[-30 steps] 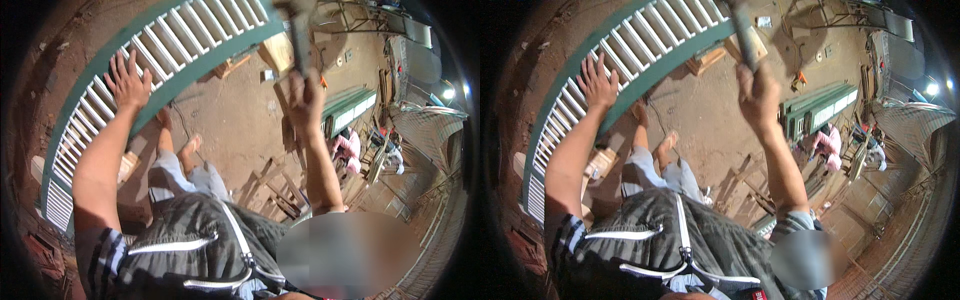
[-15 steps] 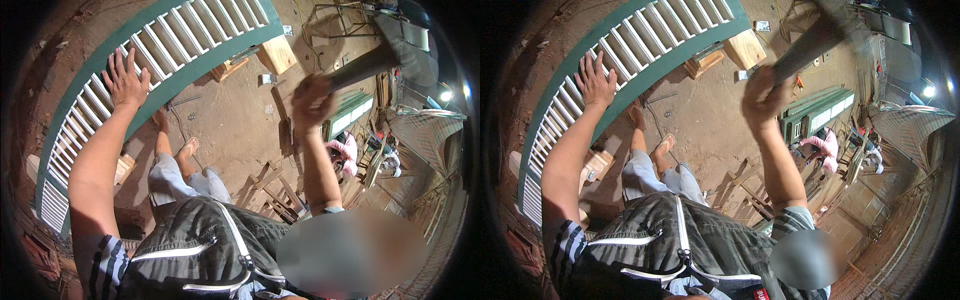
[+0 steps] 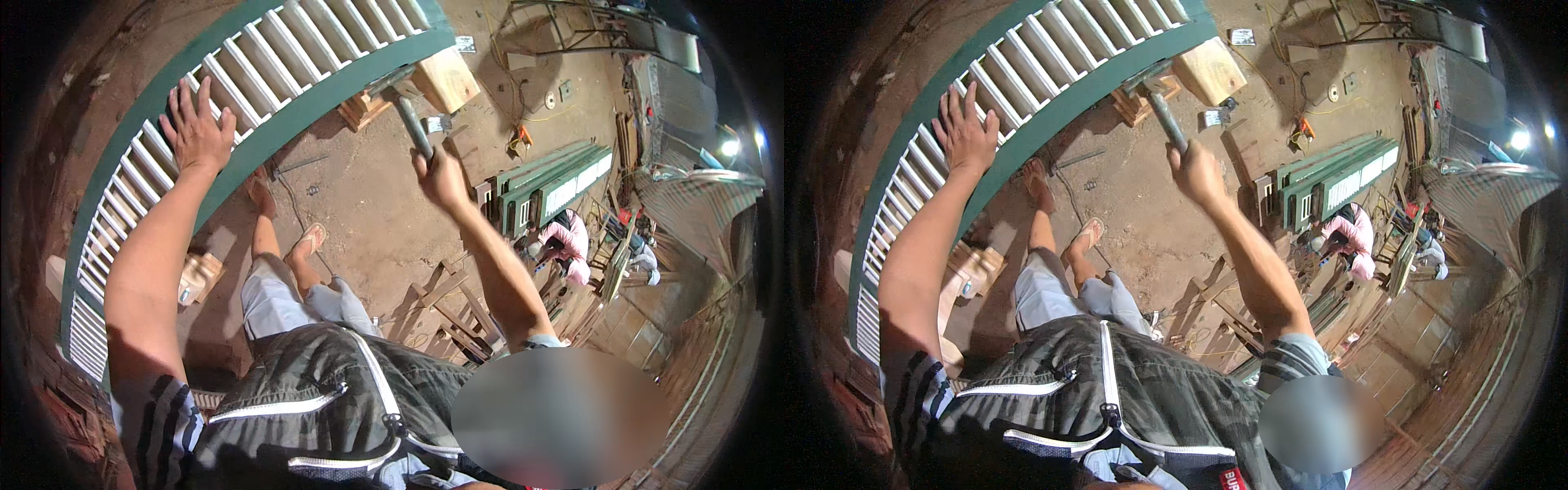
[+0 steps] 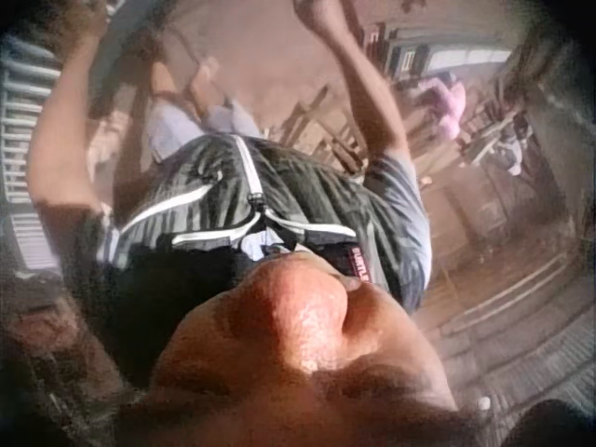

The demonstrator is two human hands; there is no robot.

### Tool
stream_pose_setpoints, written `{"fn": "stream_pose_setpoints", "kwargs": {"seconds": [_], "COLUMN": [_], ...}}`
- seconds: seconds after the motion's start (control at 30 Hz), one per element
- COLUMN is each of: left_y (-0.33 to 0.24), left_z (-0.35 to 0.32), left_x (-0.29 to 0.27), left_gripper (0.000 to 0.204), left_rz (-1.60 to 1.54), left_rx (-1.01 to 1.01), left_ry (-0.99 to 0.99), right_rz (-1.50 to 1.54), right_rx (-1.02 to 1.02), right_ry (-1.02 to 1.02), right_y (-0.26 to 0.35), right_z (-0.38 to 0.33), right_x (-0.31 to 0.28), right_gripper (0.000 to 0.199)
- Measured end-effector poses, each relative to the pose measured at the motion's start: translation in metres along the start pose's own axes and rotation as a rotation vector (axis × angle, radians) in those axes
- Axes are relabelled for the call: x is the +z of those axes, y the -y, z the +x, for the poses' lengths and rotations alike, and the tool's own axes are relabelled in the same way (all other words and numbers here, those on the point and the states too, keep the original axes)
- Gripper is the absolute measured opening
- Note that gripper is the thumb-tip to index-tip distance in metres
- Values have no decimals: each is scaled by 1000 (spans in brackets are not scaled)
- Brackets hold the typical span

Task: The person uses an angle grinder to smooth the edges of a green wooden shutter, then hammers nails into the frame to secure the slats. The shutter is flipped and worked on from multiple angles.

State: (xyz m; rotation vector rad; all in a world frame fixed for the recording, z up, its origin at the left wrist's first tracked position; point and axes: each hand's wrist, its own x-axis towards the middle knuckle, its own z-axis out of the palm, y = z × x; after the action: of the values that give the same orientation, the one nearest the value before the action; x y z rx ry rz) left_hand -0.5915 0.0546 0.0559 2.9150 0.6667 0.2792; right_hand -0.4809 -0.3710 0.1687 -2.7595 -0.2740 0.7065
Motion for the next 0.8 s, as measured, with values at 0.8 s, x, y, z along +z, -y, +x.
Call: {"fn": "stream_pose_setpoints", "kwargs": {"seconds": [0.8], "left_y": [5], "left_z": [-3], "left_x": [6], "left_gripper": [73], "left_rz": [2], "left_rx": [4], "left_ry": [-20], "right_rz": [0], "right_rx": [106], "right_ry": [-56], "right_y": [12], "right_z": [-8], "right_x": [19], "right_gripper": [41]}}
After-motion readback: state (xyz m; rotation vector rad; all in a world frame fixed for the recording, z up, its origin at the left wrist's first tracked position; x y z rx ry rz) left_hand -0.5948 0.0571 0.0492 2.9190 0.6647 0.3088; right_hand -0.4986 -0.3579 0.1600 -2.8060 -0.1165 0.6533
